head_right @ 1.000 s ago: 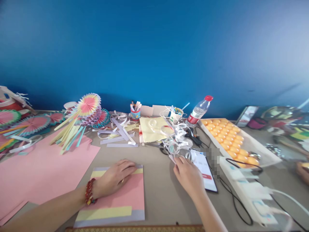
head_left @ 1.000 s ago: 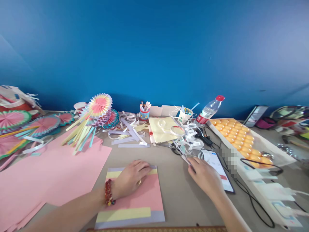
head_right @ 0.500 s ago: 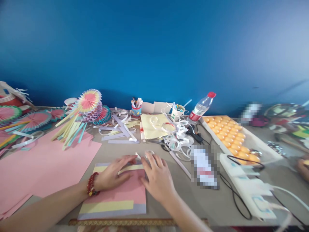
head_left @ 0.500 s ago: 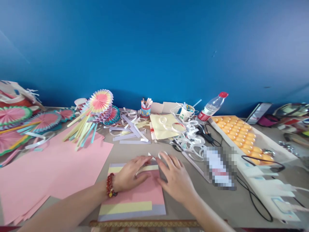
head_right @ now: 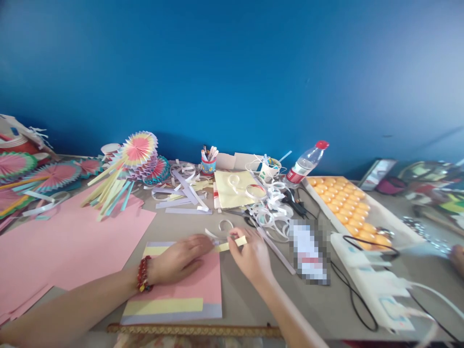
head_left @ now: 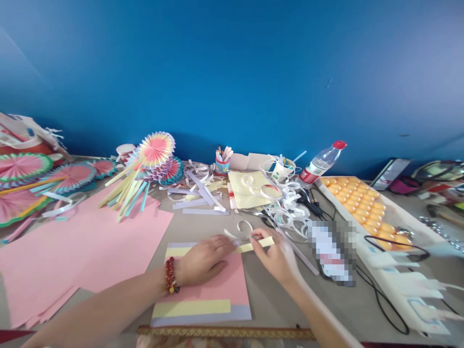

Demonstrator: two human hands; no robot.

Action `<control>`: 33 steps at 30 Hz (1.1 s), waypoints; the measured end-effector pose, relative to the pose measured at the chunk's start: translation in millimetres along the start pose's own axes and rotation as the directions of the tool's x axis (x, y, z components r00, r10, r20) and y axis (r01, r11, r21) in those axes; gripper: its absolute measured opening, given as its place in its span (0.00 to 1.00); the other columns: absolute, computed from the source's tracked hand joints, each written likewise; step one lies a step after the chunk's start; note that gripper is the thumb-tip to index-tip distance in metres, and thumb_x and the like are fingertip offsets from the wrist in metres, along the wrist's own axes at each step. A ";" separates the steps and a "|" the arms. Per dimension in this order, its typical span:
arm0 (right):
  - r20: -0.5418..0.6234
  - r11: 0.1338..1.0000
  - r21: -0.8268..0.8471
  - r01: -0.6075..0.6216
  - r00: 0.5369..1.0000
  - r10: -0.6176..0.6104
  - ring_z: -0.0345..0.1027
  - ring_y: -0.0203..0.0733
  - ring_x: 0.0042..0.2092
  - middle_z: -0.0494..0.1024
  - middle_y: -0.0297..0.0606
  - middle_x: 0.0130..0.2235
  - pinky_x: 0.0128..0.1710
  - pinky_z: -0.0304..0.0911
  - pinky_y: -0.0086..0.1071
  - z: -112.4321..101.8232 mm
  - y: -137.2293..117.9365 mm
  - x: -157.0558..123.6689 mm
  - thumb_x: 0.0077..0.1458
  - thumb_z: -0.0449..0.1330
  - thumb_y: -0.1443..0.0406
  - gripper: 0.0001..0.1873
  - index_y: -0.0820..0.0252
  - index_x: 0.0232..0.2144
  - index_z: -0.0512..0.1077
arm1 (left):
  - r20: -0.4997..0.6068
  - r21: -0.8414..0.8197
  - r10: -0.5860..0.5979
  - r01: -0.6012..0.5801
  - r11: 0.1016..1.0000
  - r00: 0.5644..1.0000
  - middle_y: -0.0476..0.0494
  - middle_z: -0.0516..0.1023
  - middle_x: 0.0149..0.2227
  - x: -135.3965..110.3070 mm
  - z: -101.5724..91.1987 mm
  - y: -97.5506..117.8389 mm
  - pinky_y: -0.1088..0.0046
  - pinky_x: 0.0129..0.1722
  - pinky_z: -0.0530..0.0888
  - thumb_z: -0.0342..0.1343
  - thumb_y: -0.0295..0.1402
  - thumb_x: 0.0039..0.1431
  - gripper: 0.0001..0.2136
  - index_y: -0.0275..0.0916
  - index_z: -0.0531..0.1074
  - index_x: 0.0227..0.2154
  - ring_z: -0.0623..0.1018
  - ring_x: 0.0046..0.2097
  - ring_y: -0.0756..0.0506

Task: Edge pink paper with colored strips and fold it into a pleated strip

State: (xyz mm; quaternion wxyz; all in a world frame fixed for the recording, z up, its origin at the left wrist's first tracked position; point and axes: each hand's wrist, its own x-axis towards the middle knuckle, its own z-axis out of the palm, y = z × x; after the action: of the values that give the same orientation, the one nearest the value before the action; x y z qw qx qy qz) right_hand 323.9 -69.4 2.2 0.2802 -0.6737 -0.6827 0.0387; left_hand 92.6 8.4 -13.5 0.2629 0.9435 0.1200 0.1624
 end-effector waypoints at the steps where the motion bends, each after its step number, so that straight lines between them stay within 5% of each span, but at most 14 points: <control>1: 0.000 0.998 0.043 -0.048 0.999 0.048 0.72 0.44 0.35 0.77 0.37 0.33 0.37 0.62 0.35 -1.3 4.3 -1.8 0.60 0.54 0.62 0.08 0.56 0.37 0.71 | 0.013 0.034 0.010 -0.010 0.999 1.000 0.38 0.69 0.59 1.1 1.3 0.0 0.59 0.63 0.64 0.48 0.28 0.65 0.22 0.39 0.58 0.61 0.66 0.61 0.42; 5: 0.045 0.970 0.142 -0.196 0.980 0.192 0.68 0.40 0.27 0.77 0.33 0.31 0.30 0.61 0.32 -6.4 17.1 -8.5 0.58 0.56 0.58 0.11 0.56 0.40 0.71 | 0.052 0.174 0.003 -0.011 0.985 0.999 0.39 0.69 0.58 5.1 7.6 1.5 0.59 0.61 0.65 0.51 0.28 0.64 0.22 0.37 0.61 0.60 0.67 0.59 0.39; 13: 0.136 0.949 0.177 -0.262 0.961 0.240 0.61 0.35 0.22 0.79 0.32 0.33 0.23 0.54 0.29 -7.0 28.0 -22.3 0.58 0.55 0.60 0.08 0.56 0.33 0.72 | 0.137 0.396 -0.027 -0.030 0.918 0.990 0.41 0.70 0.56 17.6 7.4 4.8 0.63 0.53 0.69 0.55 0.35 0.63 0.21 0.37 0.63 0.58 0.69 0.55 0.40; 33: 0.114 0.961 0.120 -0.251 0.965 0.238 0.72 0.45 0.37 0.79 0.36 0.34 0.38 0.62 0.34 -7.3 38.4 -43.3 0.58 0.53 0.61 0.08 0.55 0.33 0.72 | 0.124 0.469 -0.001 -0.058 0.881 0.992 0.41 0.71 0.55 14.4 13.8 0.4 0.63 0.50 0.68 0.49 0.33 0.68 0.16 0.37 0.64 0.56 0.69 0.54 0.41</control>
State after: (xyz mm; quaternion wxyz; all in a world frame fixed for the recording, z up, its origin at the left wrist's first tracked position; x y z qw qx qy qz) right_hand 358.7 -109.1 -22.5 0.2836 -0.7301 -0.6029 0.1515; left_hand 111.0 6.2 -21.0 0.0300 0.9888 0.1260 0.0747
